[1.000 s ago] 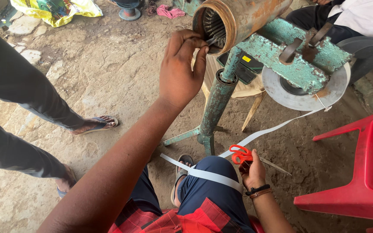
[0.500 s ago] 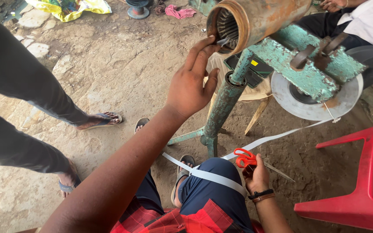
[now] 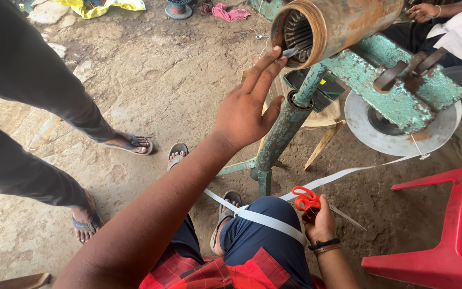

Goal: The person inserts a white tape strip into the slots of a cylindrical rotor mounted on a green stand, using red-handled scissors to push and trim the tape. The person repeatedly feeds, pushes, and cuts the tape while holding the rotor steady.

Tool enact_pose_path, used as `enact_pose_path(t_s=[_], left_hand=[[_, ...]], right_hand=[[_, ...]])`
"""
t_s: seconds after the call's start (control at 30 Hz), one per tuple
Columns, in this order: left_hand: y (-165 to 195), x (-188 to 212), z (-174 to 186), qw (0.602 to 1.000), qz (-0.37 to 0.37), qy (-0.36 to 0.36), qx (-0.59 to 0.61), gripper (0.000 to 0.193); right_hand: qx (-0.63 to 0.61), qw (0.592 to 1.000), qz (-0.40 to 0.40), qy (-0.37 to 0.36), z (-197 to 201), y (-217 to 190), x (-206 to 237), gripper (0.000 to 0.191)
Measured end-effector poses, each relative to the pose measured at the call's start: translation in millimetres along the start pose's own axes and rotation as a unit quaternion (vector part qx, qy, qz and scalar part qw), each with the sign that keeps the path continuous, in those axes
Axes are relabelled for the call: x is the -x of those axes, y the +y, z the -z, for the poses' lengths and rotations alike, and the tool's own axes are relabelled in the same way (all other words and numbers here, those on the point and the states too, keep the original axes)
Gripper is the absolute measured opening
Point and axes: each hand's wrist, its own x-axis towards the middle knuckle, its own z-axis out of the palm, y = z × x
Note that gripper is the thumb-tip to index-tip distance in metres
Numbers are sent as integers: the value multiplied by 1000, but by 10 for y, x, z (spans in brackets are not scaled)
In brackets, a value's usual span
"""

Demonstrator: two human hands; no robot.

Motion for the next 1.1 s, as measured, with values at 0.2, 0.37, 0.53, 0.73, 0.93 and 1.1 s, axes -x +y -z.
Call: enact_pose_path(t_s=[0.2,0.37,0.53,0.73,0.93,1.1], left_hand=[[10,32,18,999,-5,-12,-35,78],[22,30,-9,998,-11,-21,-58,79],[11,46,-16,996,-42,-7,-77,78],[24,40,-27,992,-54,-24,-109,74],[136,109,-28,987,-39,10,-157,81],[82,86,-34,983,0,-52,-177,81]], right_hand=[[6,1000,-4,10,1,6,1,40],[2,1000,-5,17,8,-5,-24,40],[-13,1000,1,-2,20,-1,-37,41],[-5,1000,2,8,21,-8,-4,41],[-4,1000,1,15,-21,-28,59,40],[-4,1000,3,11,-52,-48,123,40]])
